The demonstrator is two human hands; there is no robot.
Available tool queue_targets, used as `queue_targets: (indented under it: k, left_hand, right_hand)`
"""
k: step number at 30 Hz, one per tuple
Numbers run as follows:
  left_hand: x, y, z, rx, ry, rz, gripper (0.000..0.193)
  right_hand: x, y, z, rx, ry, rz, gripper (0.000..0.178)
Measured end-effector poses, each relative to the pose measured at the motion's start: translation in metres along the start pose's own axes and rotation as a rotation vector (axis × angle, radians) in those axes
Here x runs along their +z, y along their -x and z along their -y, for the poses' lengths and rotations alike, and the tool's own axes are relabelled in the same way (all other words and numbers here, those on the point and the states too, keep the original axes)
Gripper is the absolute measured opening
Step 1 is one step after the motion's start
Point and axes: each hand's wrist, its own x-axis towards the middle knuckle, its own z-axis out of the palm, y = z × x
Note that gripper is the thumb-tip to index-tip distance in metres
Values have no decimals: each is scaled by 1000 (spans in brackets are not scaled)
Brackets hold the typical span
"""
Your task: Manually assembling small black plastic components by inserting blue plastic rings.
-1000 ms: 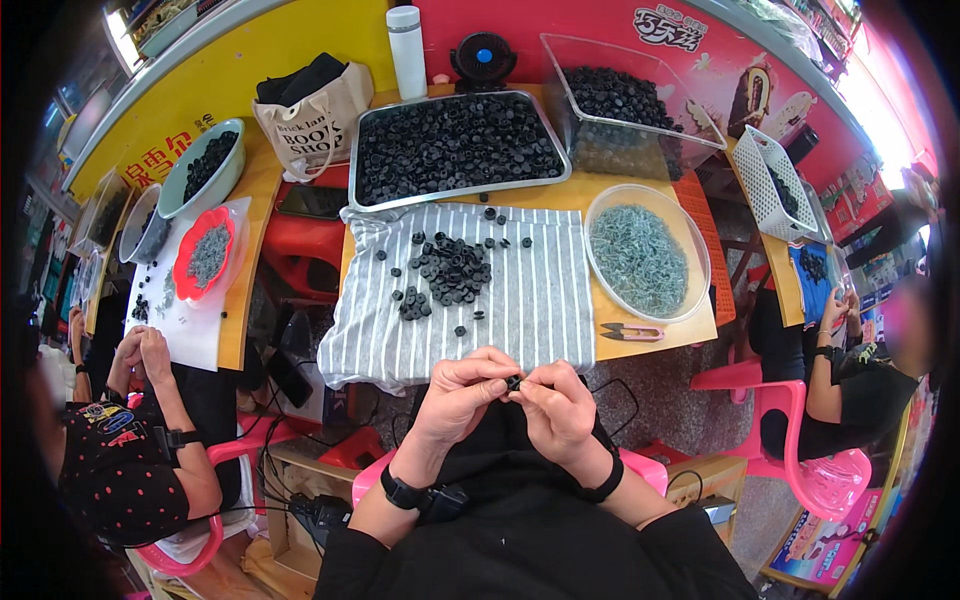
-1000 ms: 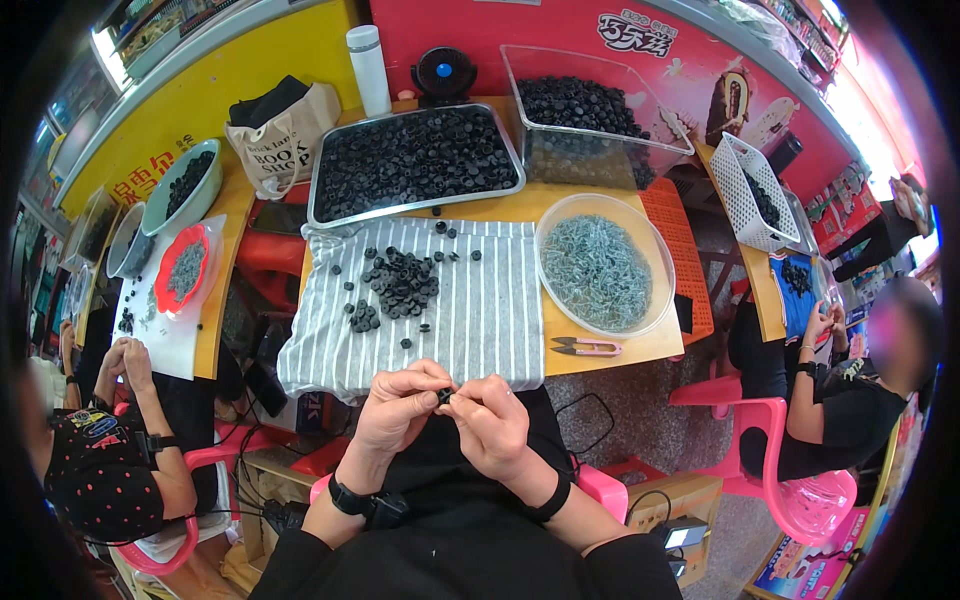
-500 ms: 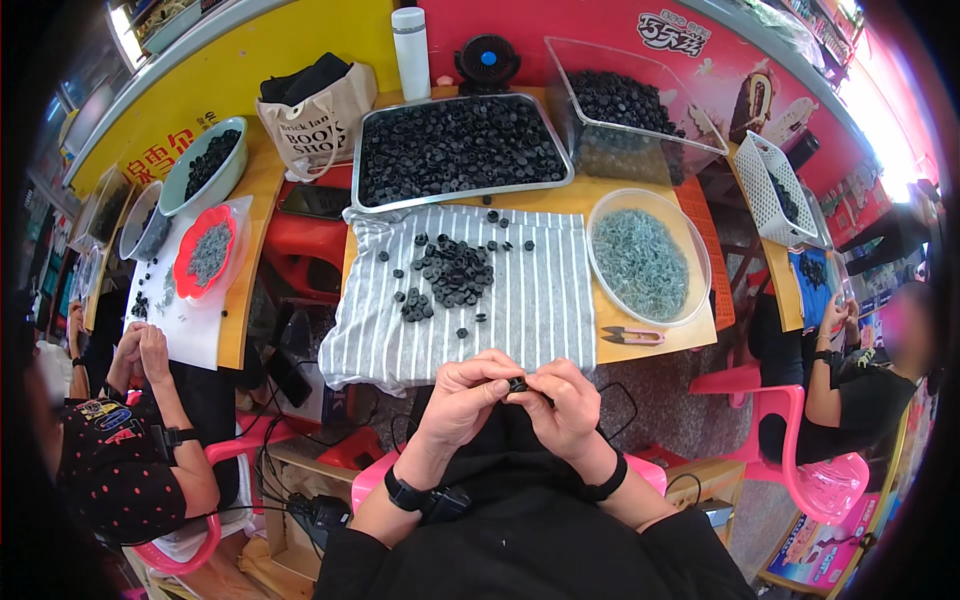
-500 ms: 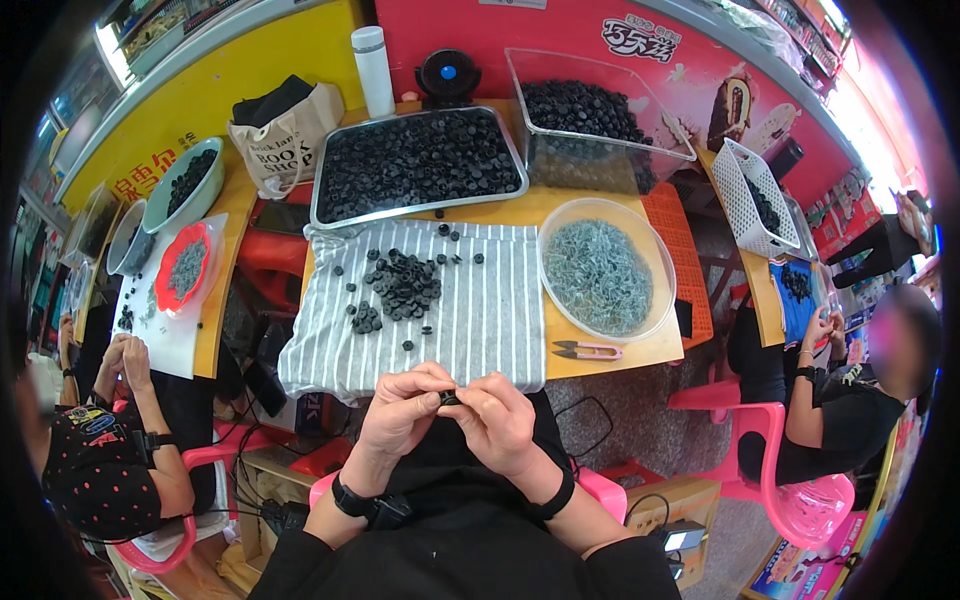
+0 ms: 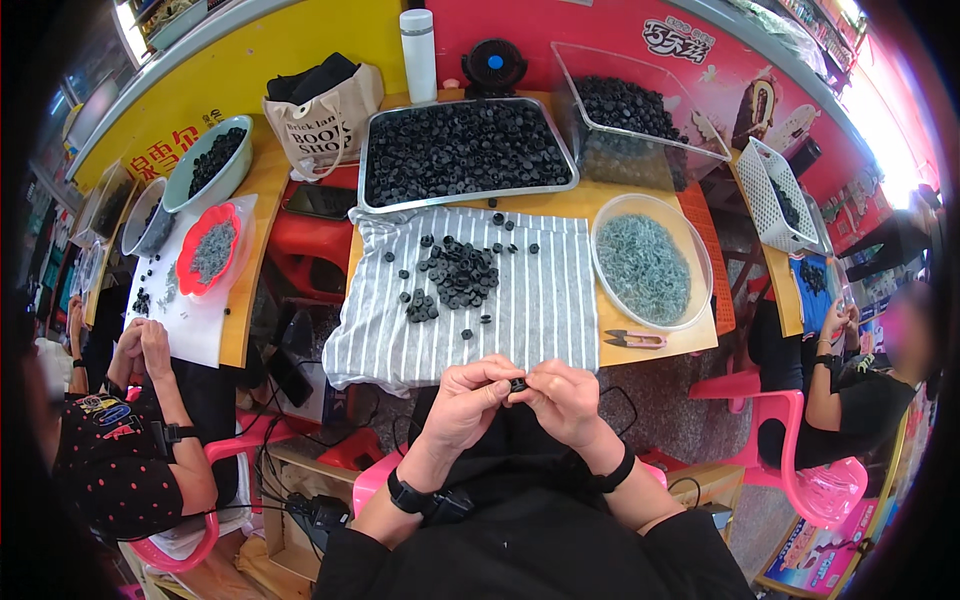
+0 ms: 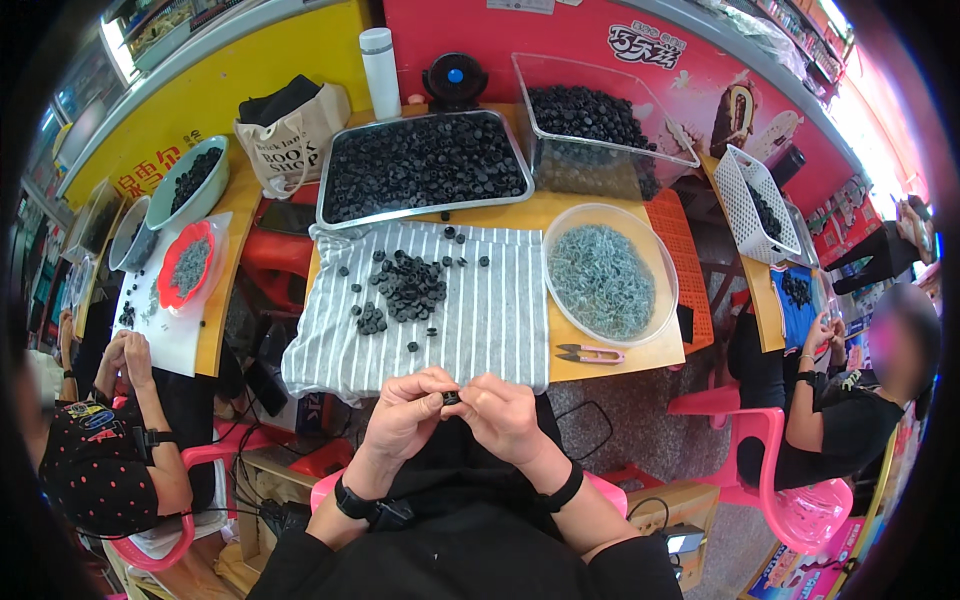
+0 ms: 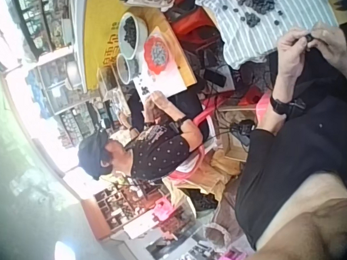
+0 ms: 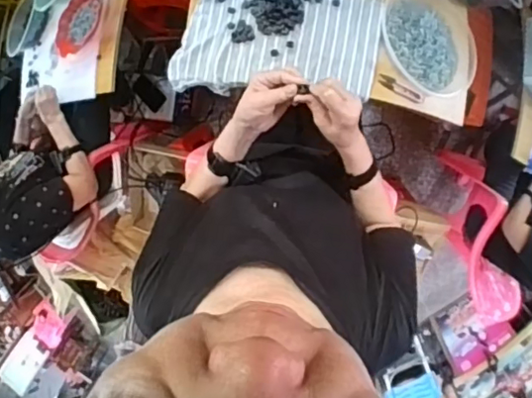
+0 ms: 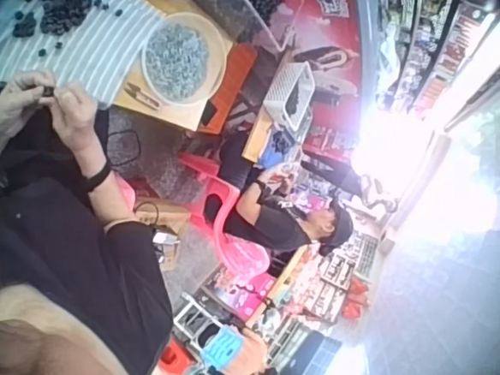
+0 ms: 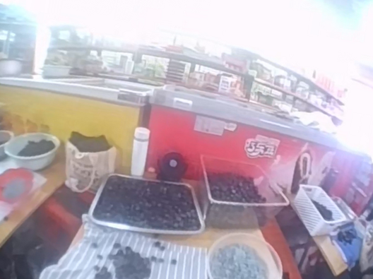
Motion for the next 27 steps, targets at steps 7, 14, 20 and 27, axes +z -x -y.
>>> queue_targets:
  k: [7,14,20,27]
  left_hand:
    - [3,-5,-4,21,-113,-3,19]
    - [13,-4,-15,-64,-58,-114,36]
    - [-2,1,-28,60,-526,-315,25]
    - [-44,-27,-43,418,-758,-503,11]
  right_hand:
    - [-1,-3,-5,89,-37,7,25]
    - [-16,-19,11,141,88,157,27]
    - [-88,-104,-18,313,205,262,14]
    - [-135,-221,-70,603,-92,-221,37]
